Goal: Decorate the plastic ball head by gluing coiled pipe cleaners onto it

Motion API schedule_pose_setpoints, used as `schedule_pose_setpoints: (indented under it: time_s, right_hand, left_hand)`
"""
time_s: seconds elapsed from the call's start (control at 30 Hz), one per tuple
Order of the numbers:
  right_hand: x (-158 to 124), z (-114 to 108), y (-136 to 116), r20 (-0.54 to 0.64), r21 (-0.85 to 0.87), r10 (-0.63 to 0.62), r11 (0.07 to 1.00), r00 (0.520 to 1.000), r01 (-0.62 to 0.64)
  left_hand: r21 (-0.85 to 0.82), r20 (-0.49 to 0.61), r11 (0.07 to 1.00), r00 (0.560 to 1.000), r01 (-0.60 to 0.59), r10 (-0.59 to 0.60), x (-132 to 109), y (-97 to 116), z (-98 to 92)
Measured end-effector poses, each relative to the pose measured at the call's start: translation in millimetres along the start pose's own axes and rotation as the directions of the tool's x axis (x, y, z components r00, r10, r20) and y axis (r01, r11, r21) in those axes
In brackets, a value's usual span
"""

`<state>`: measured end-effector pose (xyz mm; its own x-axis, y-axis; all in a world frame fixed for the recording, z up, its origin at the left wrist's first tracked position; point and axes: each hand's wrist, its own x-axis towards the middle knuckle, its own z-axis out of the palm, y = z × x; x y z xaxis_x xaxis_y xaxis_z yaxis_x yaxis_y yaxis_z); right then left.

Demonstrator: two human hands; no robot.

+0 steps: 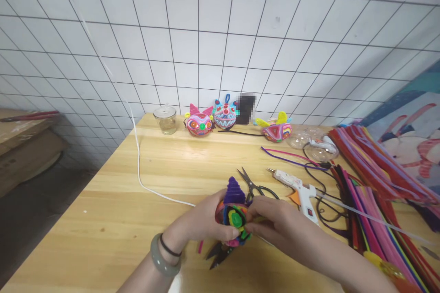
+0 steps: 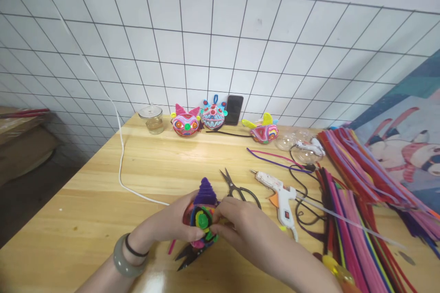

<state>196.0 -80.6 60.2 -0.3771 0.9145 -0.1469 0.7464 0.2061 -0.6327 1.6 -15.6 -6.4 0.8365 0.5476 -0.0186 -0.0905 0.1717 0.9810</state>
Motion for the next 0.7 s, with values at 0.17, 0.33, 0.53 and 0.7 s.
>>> schedule_pose_setpoints:
  time_s: [0.17, 0.33, 0.53, 0.7]
  right_hand:
    - [4, 0, -1, 0.015, -0.004, 0.012, 1.000, 1.000, -0.012]
    - [4, 0, -2, 0.013, -0.048, 0.009, 0.999, 1.000, -0.009]
    - [-14, 5, 8, -0.306, -0.323, -0.233, 0.938, 0.923, 0.129]
    - [-39, 18, 15, -0.479, -0.442, -0.456, 0.863, 0.750, 0.243]
  left_hand:
    - [0.026, -0.011, 1.000, 1.000, -0.001, 0.001, 0, 2, 0.7]
    - [0.022, -0.037, 1.000, 0.999, -0.023, 0.023, -1, 2, 0.7]
    - [-0.004, -0.184, 0.997, 0.981, -0.072, 0.070, 1, 0, -1.1]
    - [0.005, -0.378, 0.992, 0.918, -0.129, 0.121, 4, -2, -1.9]
